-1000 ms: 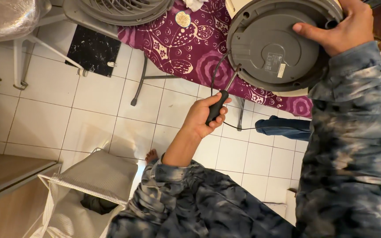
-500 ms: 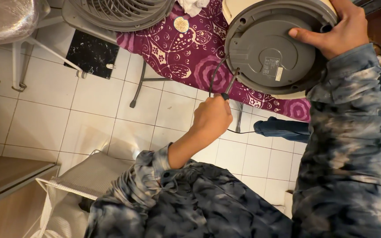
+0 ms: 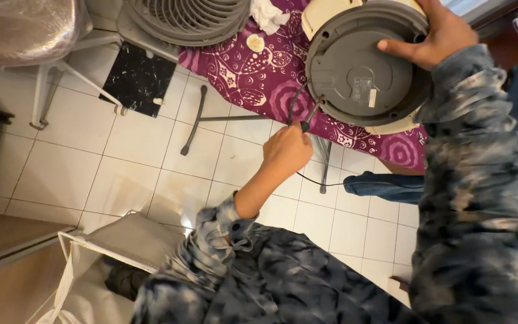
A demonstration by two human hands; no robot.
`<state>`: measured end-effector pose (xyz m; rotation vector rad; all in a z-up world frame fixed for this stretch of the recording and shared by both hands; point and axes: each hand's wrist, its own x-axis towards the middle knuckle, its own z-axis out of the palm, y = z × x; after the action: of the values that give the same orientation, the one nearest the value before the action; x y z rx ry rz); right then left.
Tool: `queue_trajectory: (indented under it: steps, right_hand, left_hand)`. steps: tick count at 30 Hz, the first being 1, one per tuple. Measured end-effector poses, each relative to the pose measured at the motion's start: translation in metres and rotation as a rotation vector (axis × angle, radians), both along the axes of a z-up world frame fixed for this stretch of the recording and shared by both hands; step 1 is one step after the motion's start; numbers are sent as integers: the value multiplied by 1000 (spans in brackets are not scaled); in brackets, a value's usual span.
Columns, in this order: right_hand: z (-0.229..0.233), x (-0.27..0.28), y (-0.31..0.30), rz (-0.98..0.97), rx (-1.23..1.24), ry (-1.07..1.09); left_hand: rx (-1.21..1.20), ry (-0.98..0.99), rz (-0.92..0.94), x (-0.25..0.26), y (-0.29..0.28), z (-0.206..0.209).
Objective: The person uses a screwdriver to remove screws from the base of a small appliance placed on a table. The person repeatedly rotates the appliance to access different screws and continues unscrewing throughout the clip.
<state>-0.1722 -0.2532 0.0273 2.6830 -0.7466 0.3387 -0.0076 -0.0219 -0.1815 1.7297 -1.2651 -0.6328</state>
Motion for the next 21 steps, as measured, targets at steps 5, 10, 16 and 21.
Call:
queue_trajectory:
  steps: [5,10,16,21]
  right_hand:
    - [-5,43,-12,-80,-226,313]
    - [-42,59,-43,-117,162,279]
    - [-49,53,-79,-128,416,233]
    - [-34,38,-76,-120,417,177]
  left_hand:
    - [163,666,-44,2,9,-18]
    - [165,1186,-60,-9,10,-20]
    - [196,1620,-54,-2,14,-25]
    - [174,1659,-57,-7,15,-27]
